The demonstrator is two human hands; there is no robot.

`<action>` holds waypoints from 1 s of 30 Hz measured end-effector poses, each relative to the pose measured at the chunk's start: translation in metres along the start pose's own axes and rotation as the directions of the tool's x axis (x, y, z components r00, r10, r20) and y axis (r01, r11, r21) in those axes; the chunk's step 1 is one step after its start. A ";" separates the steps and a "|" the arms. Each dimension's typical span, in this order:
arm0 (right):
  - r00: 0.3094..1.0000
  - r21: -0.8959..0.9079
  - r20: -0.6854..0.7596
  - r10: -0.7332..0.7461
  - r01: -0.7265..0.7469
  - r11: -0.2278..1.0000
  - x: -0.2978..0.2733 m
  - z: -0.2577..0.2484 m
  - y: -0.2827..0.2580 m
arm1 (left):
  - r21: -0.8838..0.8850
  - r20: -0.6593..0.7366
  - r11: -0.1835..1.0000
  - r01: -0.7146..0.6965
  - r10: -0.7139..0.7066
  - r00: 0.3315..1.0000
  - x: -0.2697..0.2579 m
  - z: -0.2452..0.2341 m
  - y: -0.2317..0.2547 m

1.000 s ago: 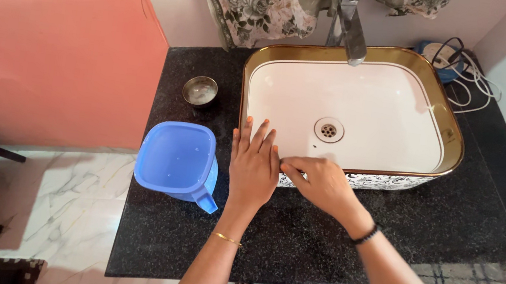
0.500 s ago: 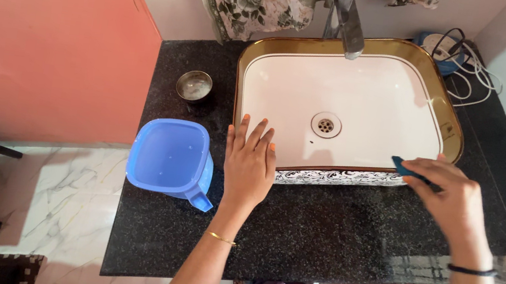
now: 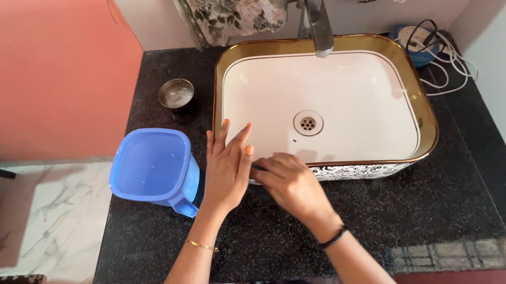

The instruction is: The person repeatedly dips a dark cloth into a blue pitcher of water, wrings it out, and wipes the interior and rim of a white vessel sink. They rinse the cloth under the faucet and continue wiping the sink surface.

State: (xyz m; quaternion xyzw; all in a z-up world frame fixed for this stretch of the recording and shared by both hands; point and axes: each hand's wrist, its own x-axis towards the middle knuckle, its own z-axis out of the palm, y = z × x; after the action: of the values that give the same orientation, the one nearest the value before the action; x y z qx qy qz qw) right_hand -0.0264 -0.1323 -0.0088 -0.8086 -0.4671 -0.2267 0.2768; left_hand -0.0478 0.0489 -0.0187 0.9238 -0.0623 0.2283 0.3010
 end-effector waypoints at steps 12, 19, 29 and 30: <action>0.844 -0.262 -0.159 0.512 -0.536 0.803 -0.119 -0.132 0.093 | 0.264 0.045 0.960 -0.091 0.082 0.996 0.003 0.000 0.008; 0.823 -0.193 -0.219 0.525 -0.564 0.803 -0.114 -0.141 0.114 | 0.231 0.148 0.972 -0.048 0.013 0.989 0.024 0.000 -0.010; 0.295 0.750 0.008 0.956 -0.634 0.189 0.004 -0.099 0.259 | 0.242 0.053 0.951 0.191 -0.210 0.976 0.051 0.019 -0.018; 0.192 0.854 0.168 0.967 -0.519 -0.045 0.017 -0.092 0.282 | 0.241 0.022 0.952 0.189 -0.200 0.980 0.050 0.019 -0.016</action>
State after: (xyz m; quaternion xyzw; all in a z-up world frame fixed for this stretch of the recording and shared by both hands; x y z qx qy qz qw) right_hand 0.2204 -0.2977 0.0034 -0.6103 0.1443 0.0069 0.7789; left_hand 0.0083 0.0519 -0.0177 0.9598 0.0497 0.1819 0.2077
